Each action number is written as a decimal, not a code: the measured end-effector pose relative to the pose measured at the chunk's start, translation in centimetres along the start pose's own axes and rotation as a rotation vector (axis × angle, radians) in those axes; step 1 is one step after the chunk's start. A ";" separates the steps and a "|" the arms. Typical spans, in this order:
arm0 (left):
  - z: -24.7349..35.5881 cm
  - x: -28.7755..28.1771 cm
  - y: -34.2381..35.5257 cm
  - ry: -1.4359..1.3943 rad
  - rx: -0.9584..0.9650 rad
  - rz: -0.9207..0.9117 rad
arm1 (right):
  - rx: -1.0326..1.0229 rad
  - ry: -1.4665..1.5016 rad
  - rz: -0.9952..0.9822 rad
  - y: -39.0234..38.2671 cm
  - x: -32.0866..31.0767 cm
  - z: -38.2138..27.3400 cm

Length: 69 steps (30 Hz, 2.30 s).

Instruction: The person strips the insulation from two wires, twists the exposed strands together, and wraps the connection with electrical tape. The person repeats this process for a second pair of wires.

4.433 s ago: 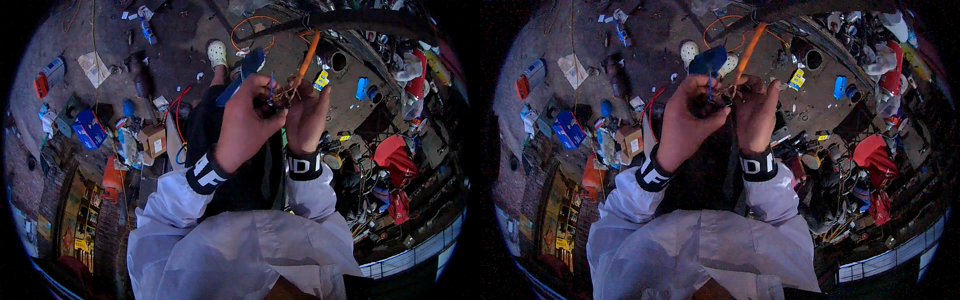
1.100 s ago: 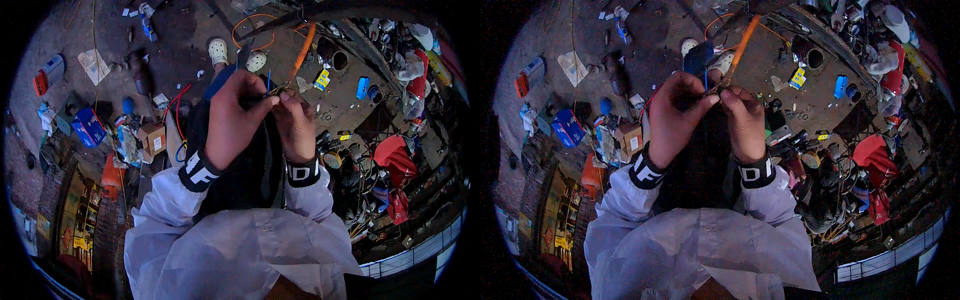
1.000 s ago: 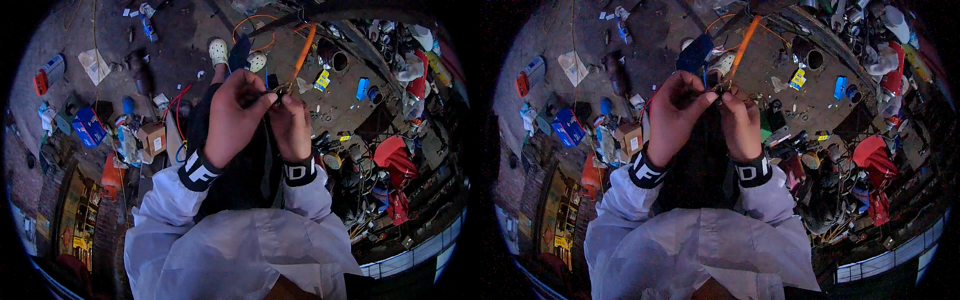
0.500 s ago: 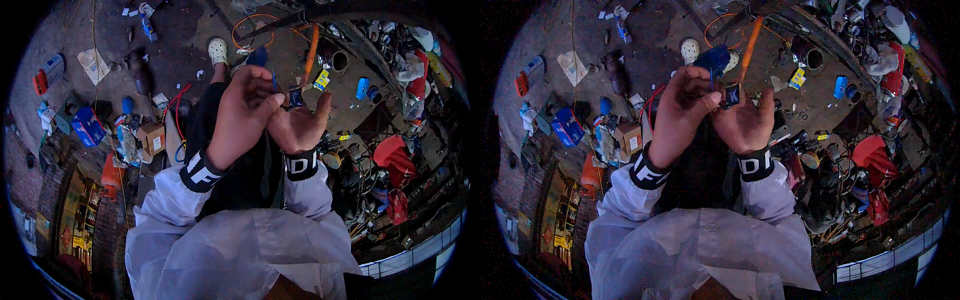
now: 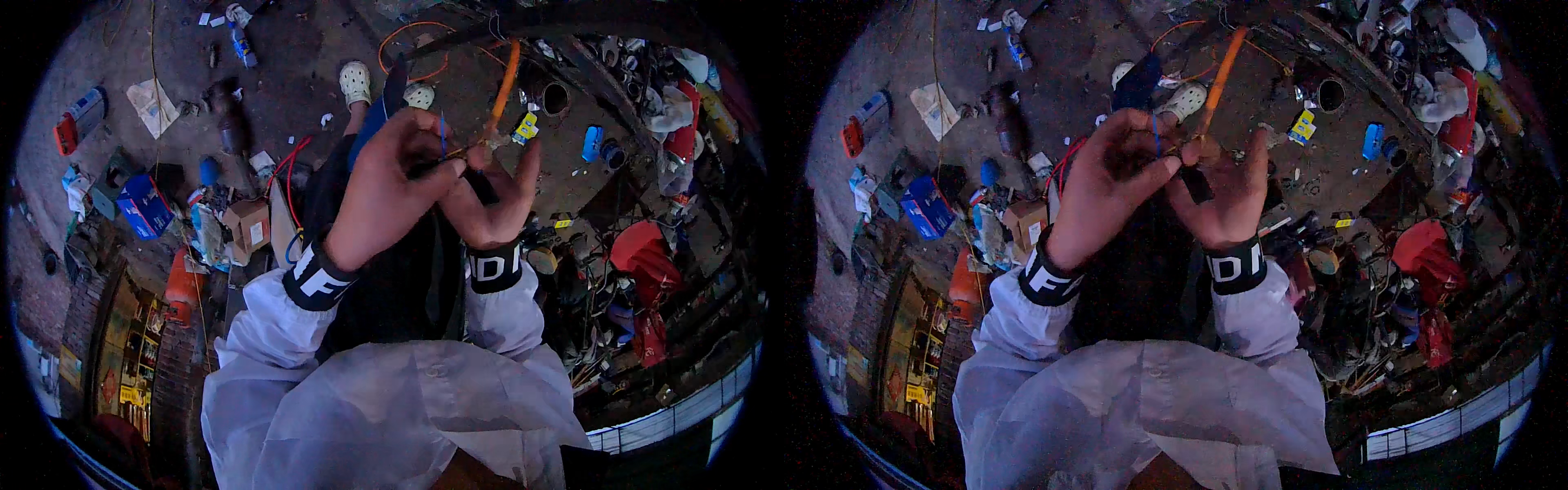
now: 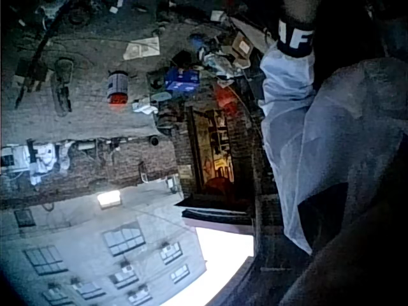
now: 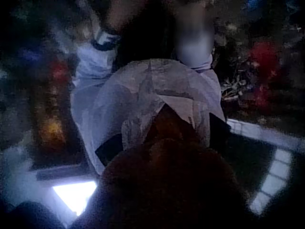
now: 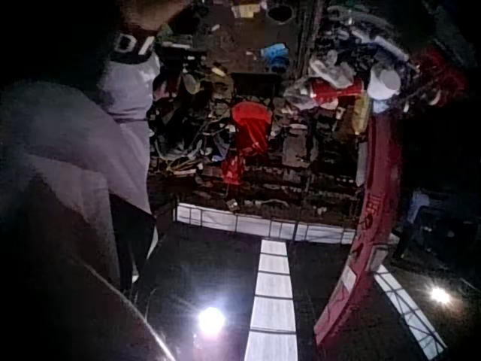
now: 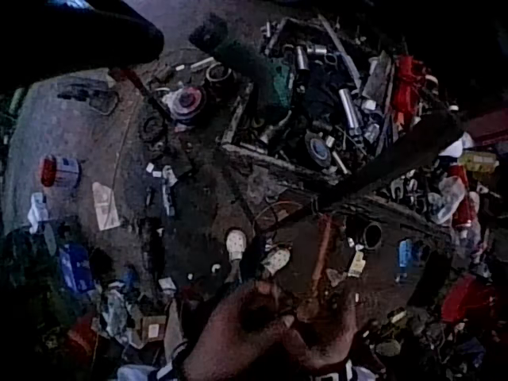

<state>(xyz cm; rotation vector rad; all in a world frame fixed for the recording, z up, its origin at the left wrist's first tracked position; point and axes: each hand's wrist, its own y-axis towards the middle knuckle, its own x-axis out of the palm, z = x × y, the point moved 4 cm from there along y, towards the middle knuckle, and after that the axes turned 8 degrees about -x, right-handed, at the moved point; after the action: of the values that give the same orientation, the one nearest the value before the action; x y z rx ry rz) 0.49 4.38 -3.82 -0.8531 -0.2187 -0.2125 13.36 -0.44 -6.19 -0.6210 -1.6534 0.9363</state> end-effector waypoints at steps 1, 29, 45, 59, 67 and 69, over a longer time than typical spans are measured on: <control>-0.3 -0.3 0.0 0.027 -0.030 -0.006 | 0.003 -0.070 0.074 0.0 0.0 -0.1; 1.1 -0.6 -1.0 0.290 -0.085 0.087 | -0.169 -1.064 -0.087 -2.7 1.0 -4.2; -0.7 -0.4 0.2 0.064 -0.149 0.079 | -0.297 -1.088 -0.272 0.5 -1.2 -4.1; -0.4 -0.1 -0.5 0.292 0.083 0.238 | -0.559 -1.300 0.159 -3.0 0.7 -2.9; -0.2 -0.5 -0.5 0.310 0.033 0.165 | -0.346 -0.790 0.090 -1.7 -0.4 -1.3; -0.4 -0.5 -0.3 0.230 -0.010 0.131 | -0.293 -0.633 0.064 -1.3 -1.0 -1.0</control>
<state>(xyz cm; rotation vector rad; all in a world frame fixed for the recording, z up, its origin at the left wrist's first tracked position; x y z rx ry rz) -0.07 3.98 -3.99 -0.8419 0.0532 -0.1874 14.67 -1.70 -5.52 -0.6083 -2.3776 1.0062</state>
